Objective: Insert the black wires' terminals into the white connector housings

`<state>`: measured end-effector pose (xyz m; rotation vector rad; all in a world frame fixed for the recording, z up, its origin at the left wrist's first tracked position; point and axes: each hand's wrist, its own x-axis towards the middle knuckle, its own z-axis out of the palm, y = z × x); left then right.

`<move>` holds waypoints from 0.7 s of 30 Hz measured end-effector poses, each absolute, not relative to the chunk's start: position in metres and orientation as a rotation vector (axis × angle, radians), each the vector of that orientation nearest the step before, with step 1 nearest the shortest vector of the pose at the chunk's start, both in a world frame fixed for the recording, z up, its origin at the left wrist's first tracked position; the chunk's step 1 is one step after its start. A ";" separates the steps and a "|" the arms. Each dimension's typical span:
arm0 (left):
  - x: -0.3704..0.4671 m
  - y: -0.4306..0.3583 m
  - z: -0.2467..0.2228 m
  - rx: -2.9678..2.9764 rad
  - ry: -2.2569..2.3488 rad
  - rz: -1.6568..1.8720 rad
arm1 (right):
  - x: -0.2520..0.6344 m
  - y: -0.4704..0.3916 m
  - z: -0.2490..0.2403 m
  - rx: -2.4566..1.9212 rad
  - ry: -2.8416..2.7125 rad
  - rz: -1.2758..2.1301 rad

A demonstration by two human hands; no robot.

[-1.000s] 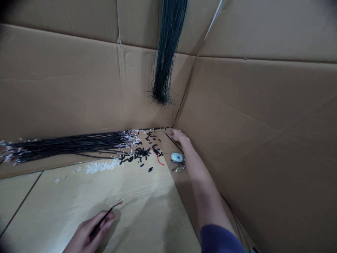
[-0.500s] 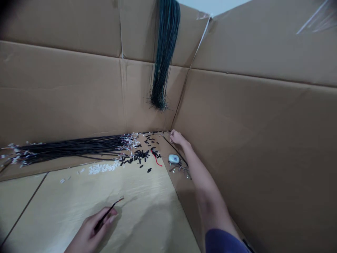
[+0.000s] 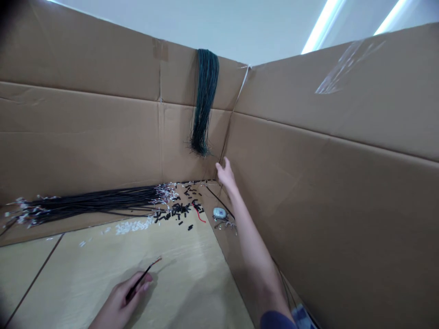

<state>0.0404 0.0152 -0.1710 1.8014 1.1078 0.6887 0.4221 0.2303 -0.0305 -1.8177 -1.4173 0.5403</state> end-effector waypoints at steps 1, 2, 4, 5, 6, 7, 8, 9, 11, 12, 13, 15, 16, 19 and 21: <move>0.040 0.015 -0.171 1.793 1.106 0.693 | 0.411 0.232 -0.029 -1.808 -1.410 0.551; 0.040 0.014 -0.170 1.784 1.105 0.697 | 0.400 0.234 -0.027 -1.779 -1.393 0.578; 0.040 0.014 -0.170 1.775 1.102 0.701 | 0.381 0.237 -0.023 -1.702 -1.358 0.628; 0.039 0.013 -0.170 1.775 1.101 0.698 | 0.374 0.237 -0.020 -1.660 -1.343 0.642; 0.039 0.013 -0.170 1.776 1.100 0.691 | 0.370 0.236 -0.015 -1.615 -1.326 0.650; 0.038 0.013 -0.170 1.776 1.098 0.682 | 0.370 0.232 -0.010 -1.568 -1.306 0.651; 0.038 0.013 -0.169 1.776 1.095 0.676 | 0.373 0.226 -0.004 -1.521 -1.284 0.647; 0.037 0.014 -0.169 1.776 1.092 0.673 | 0.378 0.218 0.004 -1.474 -1.261 0.636; 0.037 0.014 -0.169 1.776 1.083 0.675 | 0.397 0.195 0.023 -1.382 -1.215 0.595; 0.036 0.013 -0.168 1.777 1.082 0.682 | 0.407 0.182 0.036 -1.334 -1.196 0.562; 0.036 0.013 -0.167 1.779 1.080 0.681 | 0.417 0.168 0.049 -1.286 -1.176 0.516; 0.036 0.013 -0.166 1.780 1.084 0.681 | 0.434 0.141 0.078 -1.197 -1.140 0.405; 0.036 0.013 -0.165 1.780 1.084 0.683 | 0.439 0.128 0.094 -1.156 -1.123 0.340; 0.036 0.012 -0.163 1.811 1.093 0.713 | 0.440 0.090 0.133 -1.052 -1.099 0.146; 0.035 0.012 -0.162 1.844 1.101 0.734 | 0.430 0.061 0.151 -1.017 -1.122 0.036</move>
